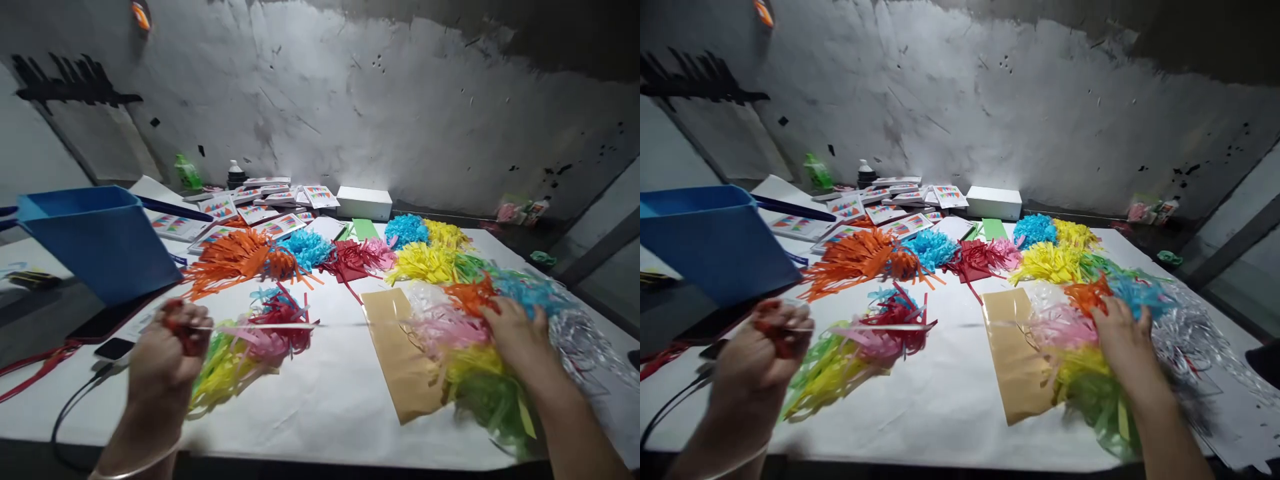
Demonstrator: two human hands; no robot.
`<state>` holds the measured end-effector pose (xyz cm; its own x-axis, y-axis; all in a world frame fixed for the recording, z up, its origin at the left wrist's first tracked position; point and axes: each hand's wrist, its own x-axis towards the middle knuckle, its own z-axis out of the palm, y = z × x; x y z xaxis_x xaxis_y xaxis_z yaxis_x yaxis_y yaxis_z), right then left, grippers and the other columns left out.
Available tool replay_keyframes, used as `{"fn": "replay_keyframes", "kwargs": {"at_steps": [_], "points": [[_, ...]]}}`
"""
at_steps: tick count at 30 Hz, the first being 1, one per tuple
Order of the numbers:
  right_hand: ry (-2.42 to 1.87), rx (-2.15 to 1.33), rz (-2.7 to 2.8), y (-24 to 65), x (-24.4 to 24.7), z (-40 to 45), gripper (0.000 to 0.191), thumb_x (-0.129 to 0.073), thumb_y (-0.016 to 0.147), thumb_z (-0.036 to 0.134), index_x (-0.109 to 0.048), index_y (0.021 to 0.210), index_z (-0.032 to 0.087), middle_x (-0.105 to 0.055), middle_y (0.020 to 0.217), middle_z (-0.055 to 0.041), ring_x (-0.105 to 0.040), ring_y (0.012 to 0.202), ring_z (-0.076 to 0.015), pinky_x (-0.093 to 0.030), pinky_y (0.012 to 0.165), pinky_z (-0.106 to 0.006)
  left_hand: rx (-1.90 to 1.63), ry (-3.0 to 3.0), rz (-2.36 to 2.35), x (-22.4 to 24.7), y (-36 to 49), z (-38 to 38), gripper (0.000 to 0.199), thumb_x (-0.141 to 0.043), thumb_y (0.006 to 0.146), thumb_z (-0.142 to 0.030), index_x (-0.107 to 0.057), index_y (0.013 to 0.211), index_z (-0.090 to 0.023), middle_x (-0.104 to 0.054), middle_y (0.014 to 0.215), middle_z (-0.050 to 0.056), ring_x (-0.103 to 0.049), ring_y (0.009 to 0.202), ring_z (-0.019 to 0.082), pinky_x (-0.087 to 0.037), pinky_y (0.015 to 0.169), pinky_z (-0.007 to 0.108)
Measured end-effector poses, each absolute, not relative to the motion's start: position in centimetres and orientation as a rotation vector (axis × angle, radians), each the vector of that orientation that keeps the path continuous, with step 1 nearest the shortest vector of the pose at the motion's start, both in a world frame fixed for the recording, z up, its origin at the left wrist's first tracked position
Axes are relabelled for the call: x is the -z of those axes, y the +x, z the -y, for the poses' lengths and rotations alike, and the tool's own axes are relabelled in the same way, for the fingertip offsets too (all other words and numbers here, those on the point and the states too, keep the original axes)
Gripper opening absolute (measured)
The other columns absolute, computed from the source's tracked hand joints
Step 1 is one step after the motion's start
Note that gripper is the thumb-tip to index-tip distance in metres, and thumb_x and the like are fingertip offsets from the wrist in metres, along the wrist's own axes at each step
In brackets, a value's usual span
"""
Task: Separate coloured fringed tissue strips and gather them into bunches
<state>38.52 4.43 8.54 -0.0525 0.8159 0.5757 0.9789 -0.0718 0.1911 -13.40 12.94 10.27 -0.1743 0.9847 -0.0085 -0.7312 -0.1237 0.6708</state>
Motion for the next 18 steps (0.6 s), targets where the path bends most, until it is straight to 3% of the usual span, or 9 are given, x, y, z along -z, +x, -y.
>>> {"fn": "replay_keyframes", "kwargs": {"at_steps": [1, 3, 5, 7, 10, 13, 18], "points": [[-1.877, 0.732, 1.884, 36.9, -7.1, -4.3, 0.031, -0.046, 0.081, 0.005, -0.073, 0.092, 0.015, -0.068, 0.109, -0.0225, -0.06, 0.106, -0.0366, -0.034, 0.096, -0.063, -1.683, 0.586, -0.688, -9.6, -12.1, -12.4, 0.025, -0.06, 0.088, -0.01, -0.056, 0.065, -0.02, -0.053, 0.045, -0.008, -0.051, 0.04, 0.006, -0.043, 0.041, 0.01], [-1.717, 0.559, 2.008, 32.1, -4.7, -3.9, 0.035, -0.048, 0.085, 0.01, -0.072, 0.108, 0.021, -0.069, 0.115, -0.0141, -0.062, 0.109, -0.0293, -0.045, 0.095, -0.048, -1.661, 0.648, -0.746, -7.8, -8.7, -10.9, 0.015, -0.075, 0.077, -0.013, -0.062, 0.07, -0.017, -0.057, 0.049, -0.006, -0.048, 0.041, 0.006, -0.04, 0.04, 0.012], [-1.415, 0.008, 2.01, 26.3, -3.2, -3.4, 0.029, -0.053, 0.092, 0.02, -0.07, 0.114, 0.026, -0.071, 0.11, -0.0084, -0.065, 0.104, -0.0232, -0.051, 0.09, -0.036, -1.543, 0.715, -0.782, -5.8, -4.9, -9.2, 0.023, -0.086, 0.07, -0.022, -0.066, 0.075, -0.013, -0.058, 0.052, -0.003, -0.045, 0.041, 0.006, -0.033, 0.038, 0.014], [-1.24, -0.382, 1.827, 20.8, -2.3, -3.1, 0.026, -0.053, 0.097, 0.025, -0.07, 0.116, 0.029, -0.071, 0.1, -0.0052, -0.067, 0.094, -0.0185, -0.053, 0.081, -0.028, -1.303, 0.808, -0.778, -3.8, -1.7, -7.8, 0.033, -0.085, 0.073, -0.039, -0.065, 0.082, -0.014, -0.049, 0.05, -0.007, -0.038, 0.041, 0.004, -0.025, 0.041, 0.013], [-1.105, -0.718, 1.558, 15.5, -1.2, -3.0, 0.022, -0.059, 0.094, 0.032, -0.075, 0.11, 0.028, -0.067, 0.084, -0.0019, -0.064, 0.075, -0.0152, -0.051, 0.067, -0.024, -1.136, 0.802, -0.704, -1.6, 1.1, -6.6, 0.045, -0.082, 0.073, -0.053, -0.06, 0.089, -0.017, -0.045, 0.051, -0.009, -0.03, 0.042, 0.003, -0.02, 0.042, 0.014], [-1.097, -0.877, 1.286, 13.6, 0.2, -3.2, 0.021, -0.068, 0.087, 0.039, -0.078, 0.102, 0.028, -0.06, 0.073, 0.0014, -0.056, 0.061, -0.0122, -0.045, 0.057, -0.023, -1.099, 0.782, -0.673, -0.5, 1.7, -6.3, 0.047, -0.08, 0.074, -0.056, -0.056, 0.091, -0.019, -0.045, 0.053, -0.009, -0.027, 0.042, 0.003, -0.018, 0.042, 0.015], [-1.049, -1.053, 1.009, 13.3, 1.8, -3.1, 0.027, -0.075, 0.08, 0.05, -0.078, 0.082, 0.023, -0.052, 0.07, 0.003, -0.048, 0.056, -0.0096, -0.038, 0.049, -0.022, -1.022, 0.861, -0.566, 1.0, 1.7, -6.5, 0.046, -0.079, 0.075, -0.057, -0.054, 0.086, -0.02, -0.046, 0.052, -0.01, -0.03, 0.037, 0.003, -0.019, 0.038, 0.015]]}}
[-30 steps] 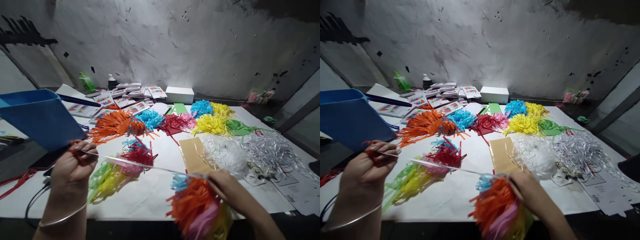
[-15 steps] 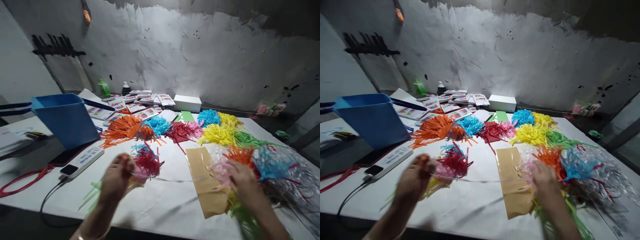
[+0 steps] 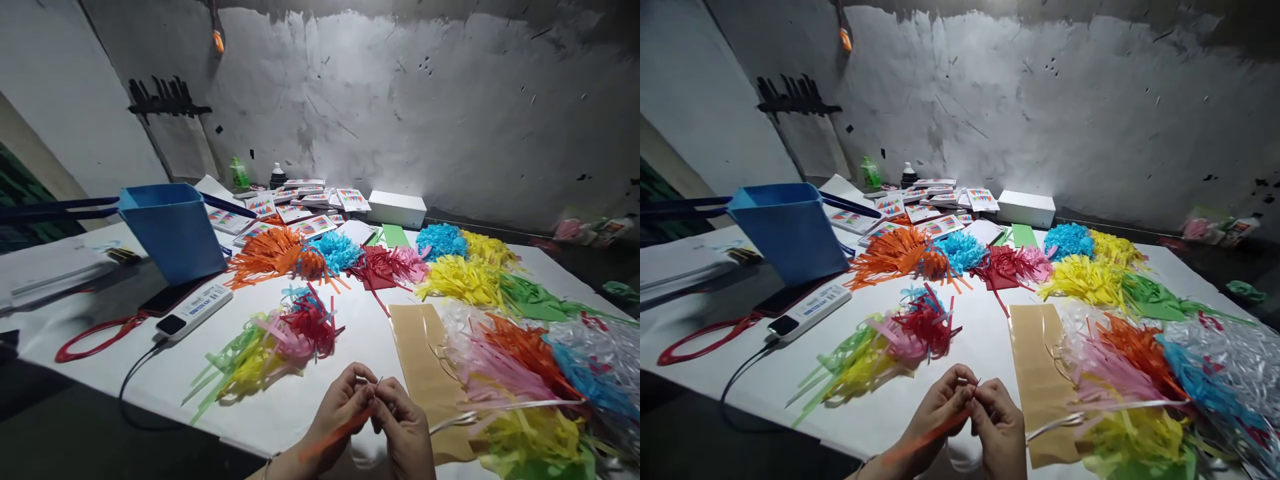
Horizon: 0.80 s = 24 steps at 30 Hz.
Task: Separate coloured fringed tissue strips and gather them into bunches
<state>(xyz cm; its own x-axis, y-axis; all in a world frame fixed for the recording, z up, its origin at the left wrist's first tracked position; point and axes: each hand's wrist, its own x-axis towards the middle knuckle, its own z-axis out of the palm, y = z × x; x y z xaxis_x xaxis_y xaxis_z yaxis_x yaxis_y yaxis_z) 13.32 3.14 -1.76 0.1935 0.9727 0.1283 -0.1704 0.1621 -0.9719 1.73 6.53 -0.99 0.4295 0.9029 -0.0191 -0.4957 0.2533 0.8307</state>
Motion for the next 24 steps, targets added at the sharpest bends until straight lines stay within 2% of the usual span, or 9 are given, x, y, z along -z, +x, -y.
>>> {"fn": "replay_keyframes", "kwargs": {"at_steps": [4, 7, 10, 11, 12, 14, 16, 19, 24], "points": [[-1.058, -1.066, 1.099, 13.5, 2.4, -3.4, 0.032, -0.071, 0.085, 0.045, -0.068, 0.066, 0.019, -0.051, 0.065, 0.0033, -0.05, 0.057, -0.0101, -0.042, 0.053, -0.021, -0.992, 0.878, -0.629, 2.0, 1.9, -6.5, 0.048, -0.072, 0.078, -0.064, -0.055, 0.082, -0.019, -0.048, 0.051, -0.008, -0.031, 0.037, 0.004, -0.019, 0.038, 0.016], [-1.092, -1.035, 1.121, 14.3, 2.7, -3.7, 0.033, -0.066, 0.089, 0.045, -0.062, 0.068, 0.02, -0.052, 0.065, 0.0034, -0.052, 0.059, -0.0112, -0.045, 0.057, -0.022, -0.988, 1.02, -0.733, 1.2, 1.0, -6.6, 0.048, -0.057, 0.088, -0.065, -0.063, 0.085, -0.018, -0.055, 0.058, -0.003, -0.043, 0.045, 0.009, -0.033, 0.044, 0.019], [-1.138, -0.903, 1.057, 15.8, 2.6, -3.8, 0.029, -0.064, 0.09, 0.047, -0.064, 0.078, 0.02, -0.061, 0.076, -0.0004, -0.059, 0.071, -0.0147, -0.05, 0.066, -0.024, -0.853, 1.531, -0.775, -1.7, -1.6, -6.2, 0.019, -0.067, 0.089, -0.038, -0.074, 0.1, -0.024, -0.073, 0.095, 0.008, -0.065, 0.085, 0.023, -0.051, 0.076, 0.031], [-1.146, -0.882, 1.034, 16.4, 2.6, -3.9, 0.029, -0.064, 0.09, 0.048, -0.064, 0.081, 0.021, -0.064, 0.08, -0.0019, -0.062, 0.076, -0.016, -0.051, 0.07, -0.026, -0.74, 1.737, -0.726, -2.9, -2.7, -5.9, 0.022, -0.071, 0.085, -0.026, -0.075, 0.106, -0.03, -0.073, 0.109, 0.008, -0.065, 0.1, 0.027, -0.05, 0.087, 0.036], [-1.149, -0.882, 1.013, 17.0, 2.6, -3.9, 0.028, -0.064, 0.09, 0.048, -0.063, 0.082, 0.021, -0.066, 0.081, -0.0026, -0.063, 0.078, -0.0167, -0.052, 0.073, -0.027, -0.597, 1.906, -0.637, -4.0, -3.8, -5.6, 0.034, -0.071, 0.083, -0.018, -0.075, 0.112, -0.036, -0.072, 0.12, 0.007, -0.063, 0.11, 0.03, -0.047, 0.095, 0.039], [-1.153, -0.924, 0.967, 17.8, 2.7, -3.8, 0.027, -0.065, 0.09, 0.047, -0.06, 0.082, 0.021, -0.066, 0.072, -0.0007, -0.062, 0.07, -0.0153, -0.051, 0.07, -0.026, -0.364, 2.088, -0.468, -5.3, -5.7, -5.2, 0.046, -0.067, 0.085, -0.012, -0.071, 0.121, -0.042, -0.07, 0.128, 0.004, -0.064, 0.116, 0.031, -0.047, 0.099, 0.037], [-1.159, -0.97, 0.907, 18.2, 2.9, -3.7, 0.028, -0.068, 0.088, 0.047, -0.058, 0.084, 0.022, -0.059, 0.06, 0.0042, -0.055, 0.057, -0.0118, -0.046, 0.059, -0.022, -0.437, 2.197, -0.557, -5.3, -7.0, -5.7, 0.043, -0.061, 0.091, -0.013, -0.069, 0.124, -0.04, -0.07, 0.129, 0.005, -0.066, 0.114, 0.028, -0.05, 0.097, 0.034], [-1.182, -1.027, 0.825, 17.5, 3.2, -3.5, 0.035, -0.071, 0.084, 0.053, -0.058, 0.091, 0.021, -0.051, 0.056, 0.0075, -0.045, 0.048, -0.0085, -0.036, 0.046, -0.018, -0.81, 2.334, -1.105, -3.4, -7.9, -8.6, 0.035, -0.053, 0.093, -0.01, -0.072, 0.116, -0.028, -0.07, 0.123, 0.011, -0.064, 0.111, 0.026, -0.049, 0.095, 0.036], [-1.283, -0.969, 0.907, 16.4, 3.6, -2.9, 0.043, -0.072, 0.077, 0.061, -0.064, 0.089, 0.02, -0.055, 0.067, 0.0029, -0.047, 0.054, -0.0097, -0.039, 0.047, -0.02, -0.615, 2.382, -1.506, -0.6, -9.1, -14.4, 0.02, -0.062, 0.08, -0.009, -0.073, 0.094, -0.019, -0.07, 0.102, 0.013, -0.061, 0.101, 0.03, -0.045, 0.094, 0.046]]}}
